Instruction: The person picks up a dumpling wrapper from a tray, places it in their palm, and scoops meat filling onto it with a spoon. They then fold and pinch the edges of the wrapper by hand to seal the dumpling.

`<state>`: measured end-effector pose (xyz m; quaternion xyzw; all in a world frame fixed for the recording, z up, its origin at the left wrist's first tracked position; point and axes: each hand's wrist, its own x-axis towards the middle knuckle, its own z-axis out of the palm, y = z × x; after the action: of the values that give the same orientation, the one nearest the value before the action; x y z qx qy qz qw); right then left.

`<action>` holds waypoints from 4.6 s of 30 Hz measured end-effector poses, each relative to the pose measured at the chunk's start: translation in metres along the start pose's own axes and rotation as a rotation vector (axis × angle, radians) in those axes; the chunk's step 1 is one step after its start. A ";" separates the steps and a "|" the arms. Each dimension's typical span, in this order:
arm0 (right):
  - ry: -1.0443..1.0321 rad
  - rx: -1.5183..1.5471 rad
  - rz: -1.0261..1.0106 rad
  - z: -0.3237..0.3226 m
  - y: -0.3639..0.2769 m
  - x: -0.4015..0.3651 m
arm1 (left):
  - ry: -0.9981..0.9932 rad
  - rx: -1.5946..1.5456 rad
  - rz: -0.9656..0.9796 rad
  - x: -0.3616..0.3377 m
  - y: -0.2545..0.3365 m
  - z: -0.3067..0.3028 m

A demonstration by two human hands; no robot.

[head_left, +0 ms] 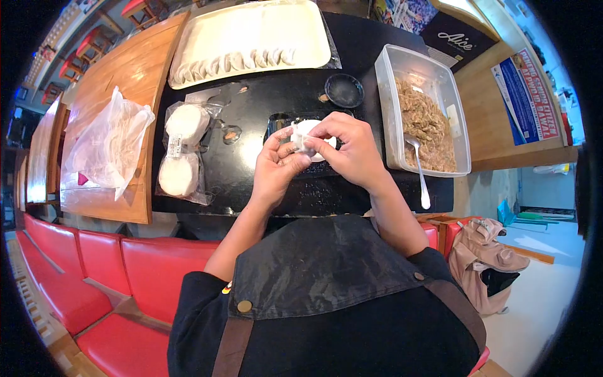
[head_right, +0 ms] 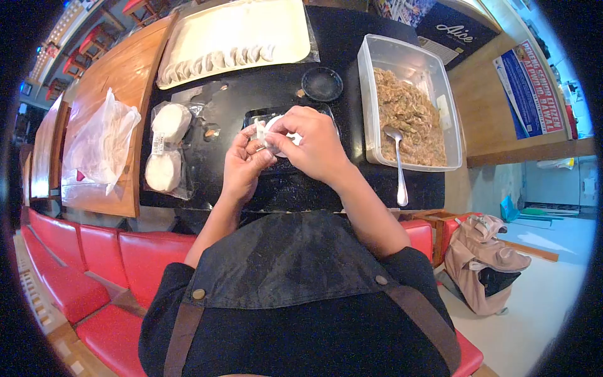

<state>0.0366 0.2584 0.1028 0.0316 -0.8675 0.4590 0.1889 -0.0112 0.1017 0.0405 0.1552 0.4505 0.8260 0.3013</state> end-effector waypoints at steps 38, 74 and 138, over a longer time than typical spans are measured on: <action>0.311 -0.066 0.149 -0.026 0.020 -0.100 | -0.153 1.820 -0.398 0.316 0.033 0.007; 0.296 -0.030 0.188 -0.022 0.027 -0.101 | -0.051 1.907 -0.425 0.319 0.047 0.005; -0.103 0.087 0.118 -0.003 0.045 -0.006 | 0.239 -0.200 -0.231 0.005 -0.006 0.021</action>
<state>0.0324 0.2863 0.0670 0.0123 -0.8556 0.5045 0.1153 -0.0016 0.1210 0.0471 -0.0272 0.4135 0.8391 0.3524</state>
